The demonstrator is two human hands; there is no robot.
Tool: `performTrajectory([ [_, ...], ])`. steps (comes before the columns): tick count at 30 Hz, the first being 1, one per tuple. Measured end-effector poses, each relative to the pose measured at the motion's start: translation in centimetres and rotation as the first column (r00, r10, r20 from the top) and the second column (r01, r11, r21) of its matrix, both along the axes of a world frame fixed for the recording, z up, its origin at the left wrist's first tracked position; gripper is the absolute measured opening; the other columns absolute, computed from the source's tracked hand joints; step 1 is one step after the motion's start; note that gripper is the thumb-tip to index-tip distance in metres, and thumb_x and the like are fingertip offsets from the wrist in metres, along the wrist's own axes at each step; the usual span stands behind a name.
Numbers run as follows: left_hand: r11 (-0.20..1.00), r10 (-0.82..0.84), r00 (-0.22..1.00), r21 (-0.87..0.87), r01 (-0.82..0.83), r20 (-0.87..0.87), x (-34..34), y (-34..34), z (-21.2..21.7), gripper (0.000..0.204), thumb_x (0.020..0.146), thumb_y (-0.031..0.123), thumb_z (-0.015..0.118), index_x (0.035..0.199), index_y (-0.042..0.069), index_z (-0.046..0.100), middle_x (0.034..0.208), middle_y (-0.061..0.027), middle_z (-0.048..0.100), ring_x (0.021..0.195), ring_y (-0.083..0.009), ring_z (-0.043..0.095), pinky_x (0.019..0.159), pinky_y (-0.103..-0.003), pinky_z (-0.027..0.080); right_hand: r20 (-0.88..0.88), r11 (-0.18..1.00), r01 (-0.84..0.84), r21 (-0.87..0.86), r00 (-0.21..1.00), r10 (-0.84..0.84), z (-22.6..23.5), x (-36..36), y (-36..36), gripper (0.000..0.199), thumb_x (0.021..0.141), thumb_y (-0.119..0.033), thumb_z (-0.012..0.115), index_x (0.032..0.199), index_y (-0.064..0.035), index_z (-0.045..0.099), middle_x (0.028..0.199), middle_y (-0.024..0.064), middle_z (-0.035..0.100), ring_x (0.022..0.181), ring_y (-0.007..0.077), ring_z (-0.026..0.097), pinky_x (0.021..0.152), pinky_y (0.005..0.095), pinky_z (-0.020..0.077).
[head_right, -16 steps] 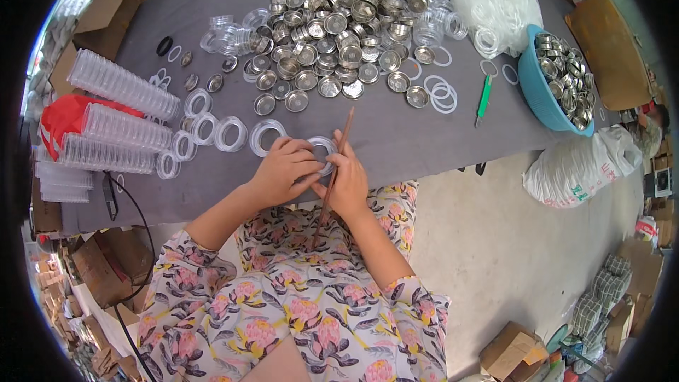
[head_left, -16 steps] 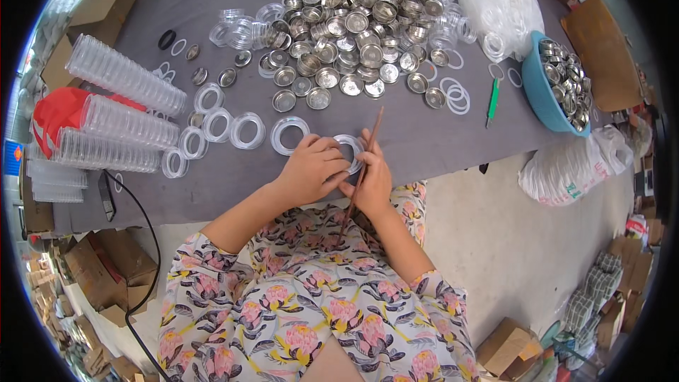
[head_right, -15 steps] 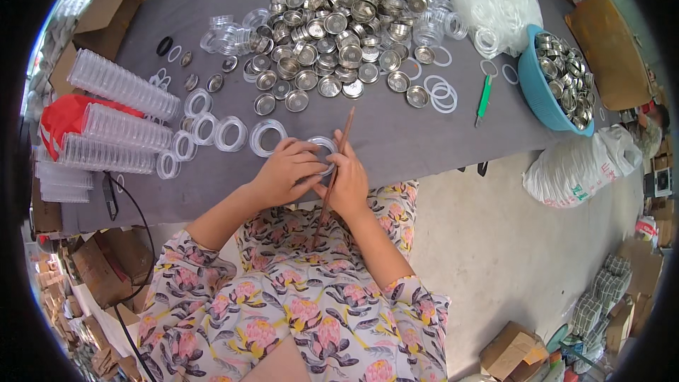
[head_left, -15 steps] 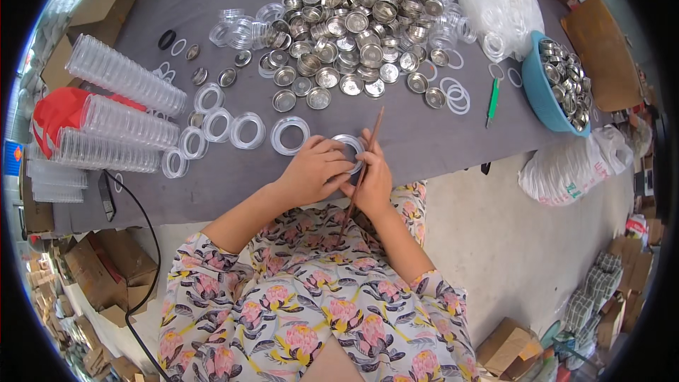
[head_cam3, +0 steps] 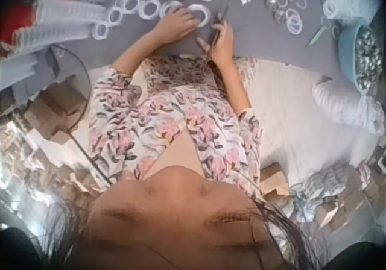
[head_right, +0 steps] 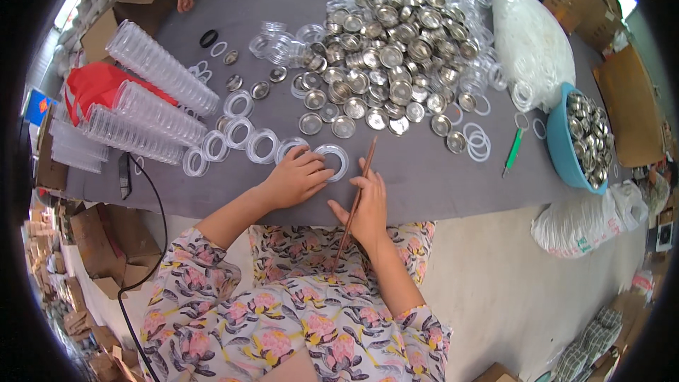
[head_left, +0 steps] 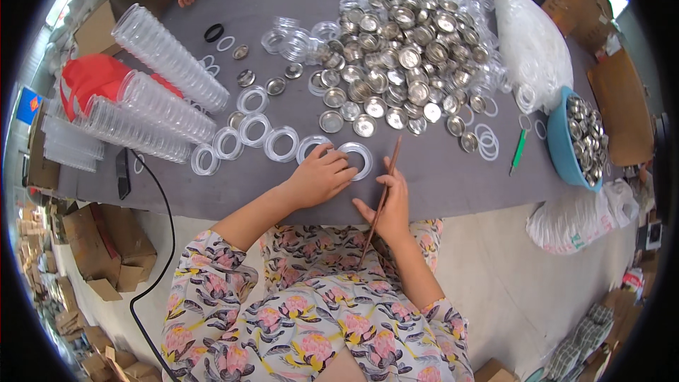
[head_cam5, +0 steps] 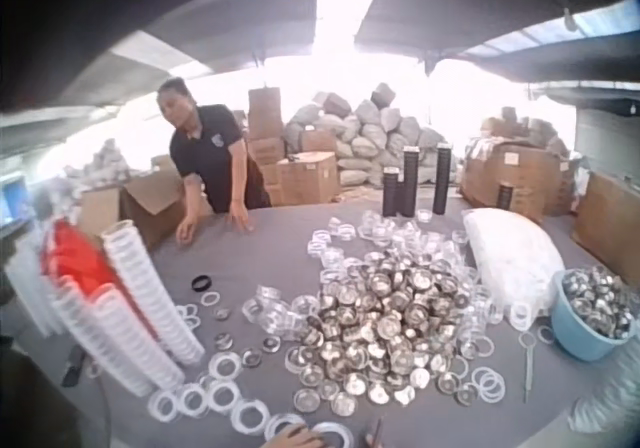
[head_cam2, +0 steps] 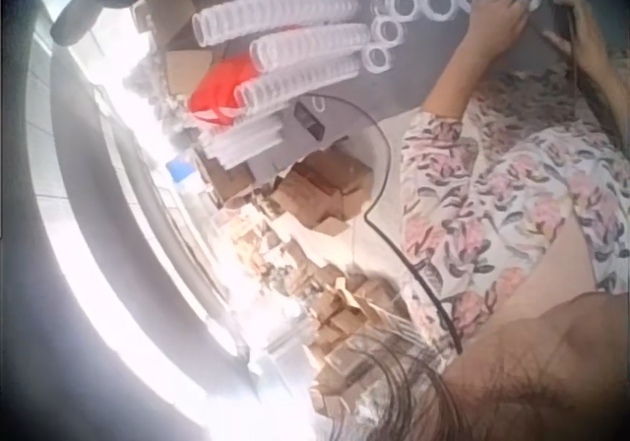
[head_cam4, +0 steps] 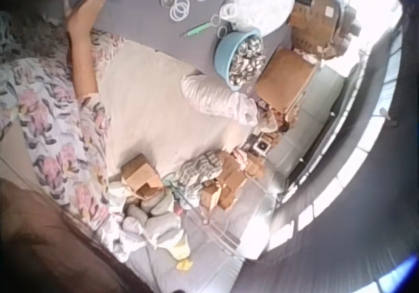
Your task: The person assembles small transparent plastic rings by placing them onto a thin stick and stacking them into a cylindrical column. They repeatedly pick up rings from a pile on the table, slide them onto the stick, and build a stack, occasionally adjusting the stack or moving it to a different spot on the table.
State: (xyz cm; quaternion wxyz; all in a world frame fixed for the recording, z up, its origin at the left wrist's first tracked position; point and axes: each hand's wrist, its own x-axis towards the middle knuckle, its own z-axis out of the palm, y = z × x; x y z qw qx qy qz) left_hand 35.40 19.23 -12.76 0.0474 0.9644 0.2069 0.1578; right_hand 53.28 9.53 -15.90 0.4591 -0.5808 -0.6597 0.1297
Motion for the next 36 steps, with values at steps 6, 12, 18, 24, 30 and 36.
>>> performTrajectory([
  [6, 0.995, 0.086, 0.996, -0.051, -0.085, 0.018, -3.5, 3.2, 2.0, 0.033, 0.076, 0.023, 0.066, 0.106, 0.011, 0.059, 0.098, -0.0052, 0.057, 0.102, -0.0223, 0.052, 0.094, -0.044, 0.035, -0.025, 0.999, 0.041, 0.0, 0.999, -0.041, -0.6, 0.0, -0.2, 0.055, 0.063, -0.02, 0.08, 0.1, -0.0062, 0.042, 0.127, 0.0249, 0.046, 0.113, 0.041, 0.046, 0.096, 0.0494, 0.0342],
  [12, 0.949, 0.316, 0.925, -0.048, -0.313, 0.211, -2.9, 12.0, 3.4, 0.052, 0.075, 0.016, 0.065, 0.124, 0.012, 0.048, 0.117, -0.0128, 0.05, 0.109, -0.0309, 0.047, 0.096, -0.042, 0.035, -0.021, 0.997, 0.074, 0.028, 0.997, -0.074, -1.0, -0.7, -0.2, 0.049, 0.063, -0.016, 0.079, 0.094, -0.0063, 0.043, 0.126, 0.0252, 0.047, 0.112, 0.0401, 0.048, 0.093, 0.0447, 0.0378],
  [18, 0.792, 0.551, 0.823, 0.224, -0.568, 0.135, -1.9, 21.8, 0.3, 0.064, 0.07, 0.006, 0.064, 0.13, 0.015, 0.043, 0.126, -0.0136, 0.044, 0.114, -0.0314, 0.045, 0.095, -0.044, 0.036, 0.042, 0.997, 0.065, 0.031, 0.997, -0.067, -0.8, -1.0, -0.3, 0.047, 0.068, -0.012, 0.076, 0.097, -0.005, 0.041, 0.128, 0.0274, 0.043, 0.112, 0.0393, 0.05, 0.093, 0.0429, 0.0408],
  [24, 0.72, 0.638, 0.77, 0.34, -0.605, 0.018, -2.1, 23.1, 1.0, 0.039, 0.072, 0.008, 0.062, 0.11, 0.013, 0.054, 0.113, -0.0078, 0.052, 0.108, -0.0249, 0.049, 0.085, -0.04, 0.041, 0.059, 0.997, 0.072, 0.023, 0.996, -0.074, -0.7, -0.8, -0.4, 0.046, 0.068, -0.011, 0.075, 0.097, -0.0045, 0.041, 0.128, 0.0272, 0.043, 0.111, 0.0393, 0.051, 0.093, 0.043, 0.0412],
  [30, 0.62, 0.708, 0.607, 0.093, -0.779, 0.361, -4.7, 21.7, 2.2, 0.021, 0.078, 0.01, 0.053, 0.099, 0.009, 0.056, 0.093, -0.0092, 0.056, 0.092, -0.0261, 0.055, 0.077, -0.039, 0.043, 0.017, 0.996, 0.075, 0.041, 0.997, -0.076, -0.7, -1.1, -0.2, 0.045, 0.069, -0.015, 0.076, 0.097, -0.0052, 0.042, 0.127, 0.0276, 0.044, 0.111, 0.0398, 0.051, 0.093, 0.0443, 0.0396],
  [36, 0.853, 0.521, 0.79, -0.202, -0.481, 0.322, 0.6, 12.3, 5.1, 0.024, 0.073, 0.005, 0.054, 0.097, 0.005, 0.055, 0.092, -0.0133, 0.059, 0.09, -0.0314, 0.057, 0.073, -0.042, 0.046, -0.128, 0.989, 0.067, 0.131, 0.99, -0.05, -2.1, -0.5, -0.4, 0.051, 0.07, -0.018, 0.076, 0.102, -0.0076, 0.038, 0.134, 0.0272, 0.036, 0.118, 0.039, 0.044, 0.099, 0.0471, 0.0339],
])
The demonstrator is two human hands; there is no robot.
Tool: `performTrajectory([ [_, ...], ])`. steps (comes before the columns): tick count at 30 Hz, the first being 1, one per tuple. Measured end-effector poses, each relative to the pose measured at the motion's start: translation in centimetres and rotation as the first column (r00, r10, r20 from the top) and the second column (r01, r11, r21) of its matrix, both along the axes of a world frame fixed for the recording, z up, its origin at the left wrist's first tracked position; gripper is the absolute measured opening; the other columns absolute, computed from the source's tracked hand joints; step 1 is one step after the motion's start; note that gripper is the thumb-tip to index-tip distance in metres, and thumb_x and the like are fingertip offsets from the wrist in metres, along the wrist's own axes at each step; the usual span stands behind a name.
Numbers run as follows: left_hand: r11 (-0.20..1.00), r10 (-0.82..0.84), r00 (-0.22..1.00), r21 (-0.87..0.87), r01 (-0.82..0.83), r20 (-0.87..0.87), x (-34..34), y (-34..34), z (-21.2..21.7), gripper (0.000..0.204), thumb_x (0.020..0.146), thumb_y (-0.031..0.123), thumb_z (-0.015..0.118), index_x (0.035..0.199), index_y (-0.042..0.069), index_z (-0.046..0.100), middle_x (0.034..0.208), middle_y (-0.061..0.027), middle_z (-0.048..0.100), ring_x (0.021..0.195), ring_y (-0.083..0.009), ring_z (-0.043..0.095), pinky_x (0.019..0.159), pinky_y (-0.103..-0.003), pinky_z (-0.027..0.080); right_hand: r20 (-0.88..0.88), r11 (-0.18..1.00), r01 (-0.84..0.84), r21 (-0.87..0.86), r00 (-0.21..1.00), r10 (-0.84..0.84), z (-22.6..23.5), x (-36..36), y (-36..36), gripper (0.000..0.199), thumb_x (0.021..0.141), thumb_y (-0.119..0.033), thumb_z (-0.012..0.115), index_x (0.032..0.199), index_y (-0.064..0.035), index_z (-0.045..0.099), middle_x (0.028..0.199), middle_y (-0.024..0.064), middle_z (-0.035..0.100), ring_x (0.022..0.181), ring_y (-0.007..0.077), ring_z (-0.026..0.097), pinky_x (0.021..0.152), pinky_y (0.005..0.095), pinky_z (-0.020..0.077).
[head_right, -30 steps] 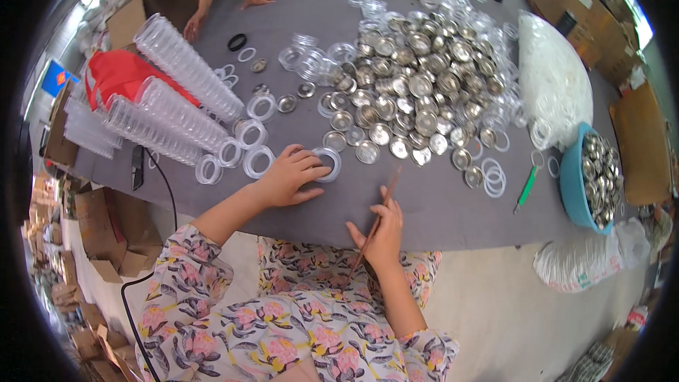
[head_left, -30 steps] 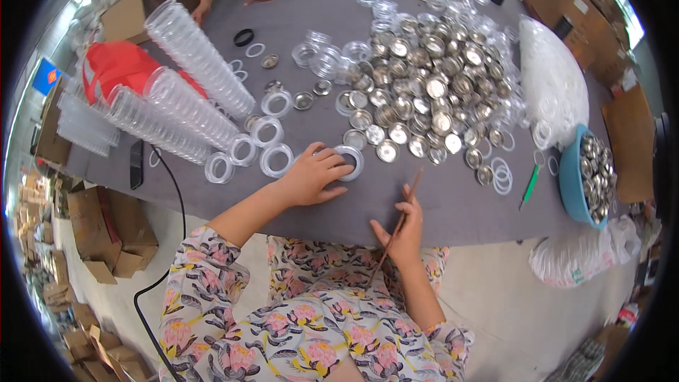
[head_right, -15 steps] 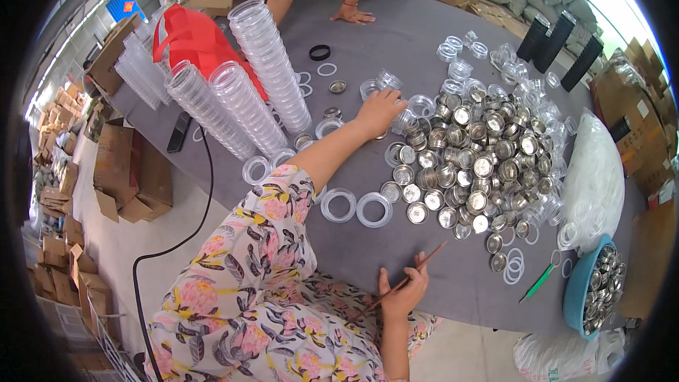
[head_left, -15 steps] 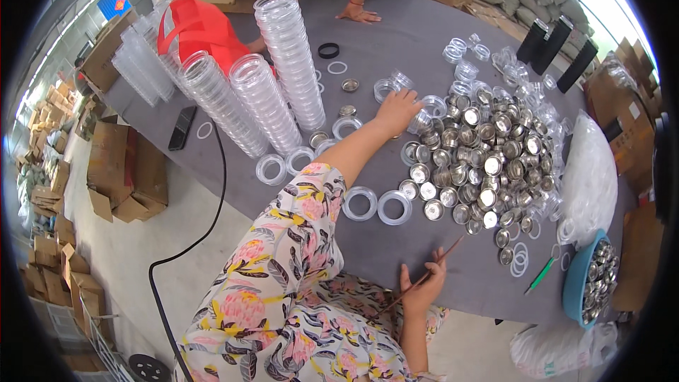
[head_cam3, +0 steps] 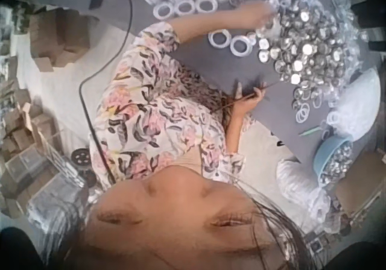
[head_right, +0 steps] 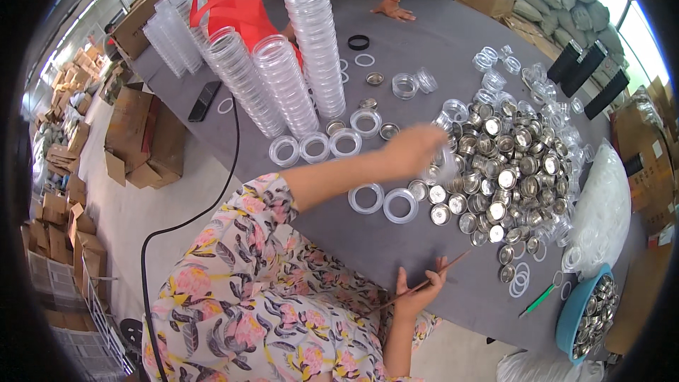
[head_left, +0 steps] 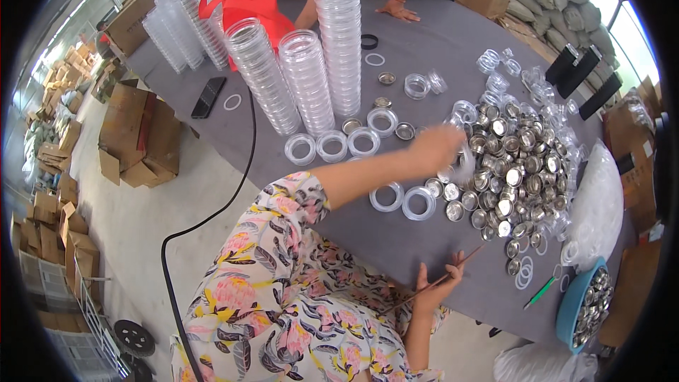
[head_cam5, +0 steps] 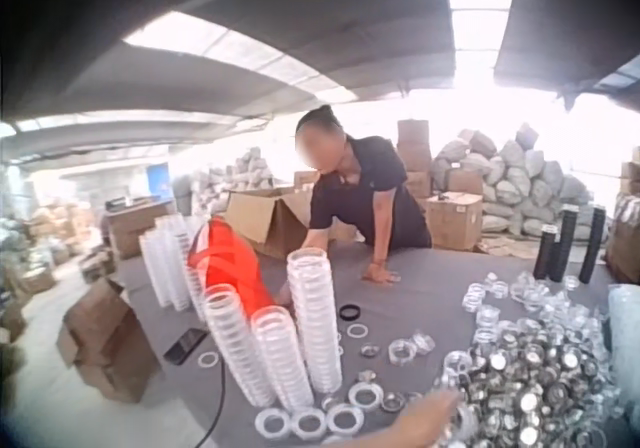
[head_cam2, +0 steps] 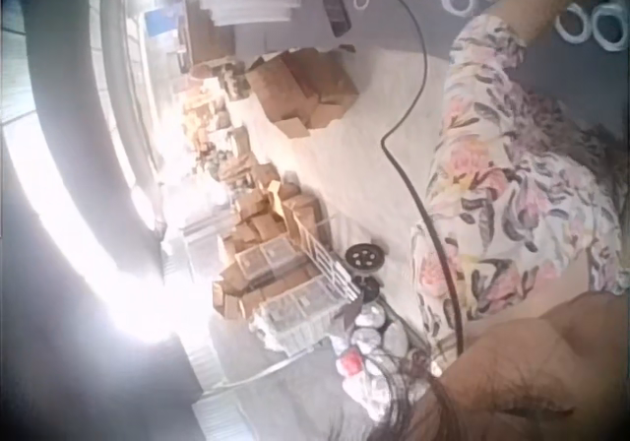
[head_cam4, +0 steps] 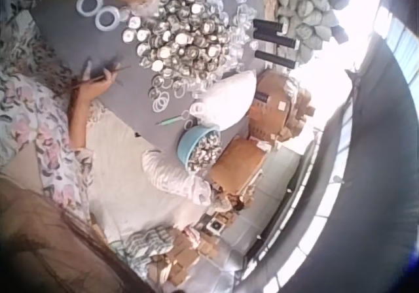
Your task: The person assembles small transparent plastic rings by placing them onto a thin stick and stacking them into a cylindrical column. They repeatedly pick up rings from a pile on the table, slide them onto the stick, and build a stack, occasionally adjusting the stack or moving it to a different spot on the table.
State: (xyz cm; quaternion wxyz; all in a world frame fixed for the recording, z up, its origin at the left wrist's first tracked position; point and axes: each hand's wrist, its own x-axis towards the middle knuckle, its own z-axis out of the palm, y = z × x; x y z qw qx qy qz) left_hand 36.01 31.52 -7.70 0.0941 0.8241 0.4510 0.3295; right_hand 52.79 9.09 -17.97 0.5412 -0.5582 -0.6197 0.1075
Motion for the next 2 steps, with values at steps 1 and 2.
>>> performTrajectory([
  [1, 0.985, -0.113, 0.988, -0.144, 0.098, -0.102, 1.39, -2.62, 0.11, 0.025, 0.072, 0.006, 0.055, 0.097, 0.005, 0.056, 0.094, -0.0135, 0.06, 0.093, -0.0305, 0.058, 0.074, -0.041, 0.047, -0.035, 1.0, 0.0, 0.027, 0.999, 0.001, -0.07, 0.16, -0.36, 0.052, 0.071, -0.019, 0.076, 0.103, -0.0082, 0.037, 0.135, 0.0269, 0.034, 0.12, 0.0385, 0.043, 0.1, 0.0478, 0.0324],
  [2, 0.984, -0.112, 0.989, -0.152, 0.097, -0.098, 1.39, -3.27, -0.05, 0.025, 0.072, 0.006, 0.055, 0.097, 0.005, 0.056, 0.094, -0.0135, 0.06, 0.093, -0.0305, 0.058, 0.074, -0.041, 0.047, -0.072, 0.998, -0.007, 0.07, 0.997, 0.012, 0.06, 0.04, -0.72, 0.05, 0.072, -0.023, 0.075, 0.102, -0.0089, 0.037, 0.136, 0.0267, 0.033, 0.122, 0.0383, 0.041, 0.102, 0.049, 0.0295],
])
